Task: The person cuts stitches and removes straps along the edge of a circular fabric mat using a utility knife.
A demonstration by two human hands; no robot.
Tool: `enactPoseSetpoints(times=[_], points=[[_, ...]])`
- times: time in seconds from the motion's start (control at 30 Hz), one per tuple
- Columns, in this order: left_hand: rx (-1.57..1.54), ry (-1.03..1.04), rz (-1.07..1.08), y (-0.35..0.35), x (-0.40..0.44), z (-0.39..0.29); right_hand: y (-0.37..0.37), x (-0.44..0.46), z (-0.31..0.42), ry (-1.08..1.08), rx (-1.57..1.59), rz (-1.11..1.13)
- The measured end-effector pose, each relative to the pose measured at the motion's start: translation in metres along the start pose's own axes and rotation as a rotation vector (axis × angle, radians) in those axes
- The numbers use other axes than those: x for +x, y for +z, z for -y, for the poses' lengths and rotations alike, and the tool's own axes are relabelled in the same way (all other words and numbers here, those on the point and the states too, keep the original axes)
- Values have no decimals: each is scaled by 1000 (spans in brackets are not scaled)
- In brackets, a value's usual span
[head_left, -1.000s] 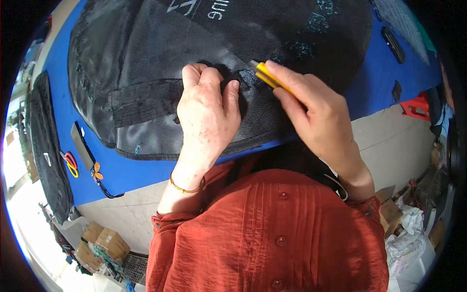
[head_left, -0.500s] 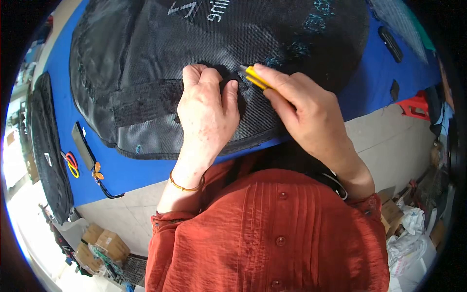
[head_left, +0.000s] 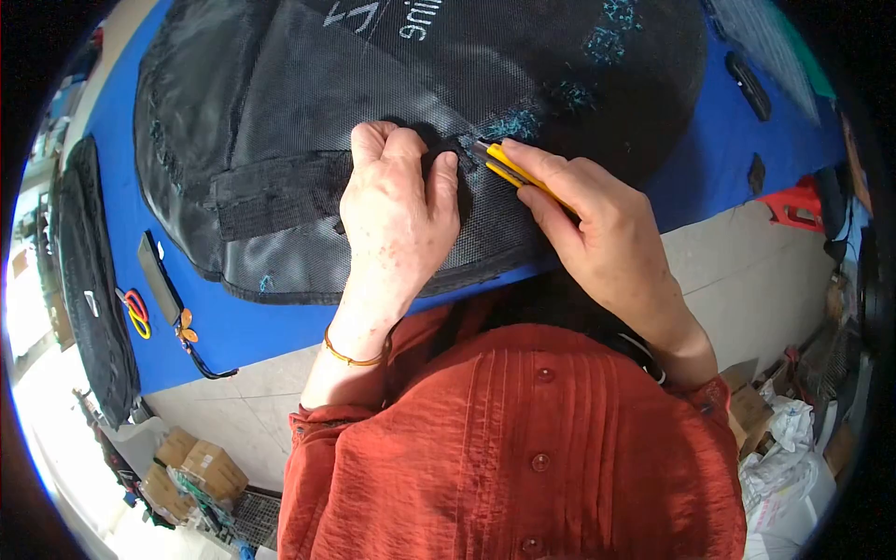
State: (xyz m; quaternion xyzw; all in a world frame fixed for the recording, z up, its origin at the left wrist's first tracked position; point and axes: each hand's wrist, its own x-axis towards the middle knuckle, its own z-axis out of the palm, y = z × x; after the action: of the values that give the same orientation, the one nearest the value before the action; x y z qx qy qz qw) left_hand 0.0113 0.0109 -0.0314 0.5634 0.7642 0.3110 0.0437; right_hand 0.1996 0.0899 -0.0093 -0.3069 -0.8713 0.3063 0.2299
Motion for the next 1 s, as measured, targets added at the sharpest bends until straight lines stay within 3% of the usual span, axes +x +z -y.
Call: enactPoseSetpoints(times=[0.83,1.0], points=[[-21,-37,28,-3,0,-3,-2,-8,7,19,-44,26],[-29,-70,52,-5,0,-5,3,-4,-4,-25,-109,-82]])
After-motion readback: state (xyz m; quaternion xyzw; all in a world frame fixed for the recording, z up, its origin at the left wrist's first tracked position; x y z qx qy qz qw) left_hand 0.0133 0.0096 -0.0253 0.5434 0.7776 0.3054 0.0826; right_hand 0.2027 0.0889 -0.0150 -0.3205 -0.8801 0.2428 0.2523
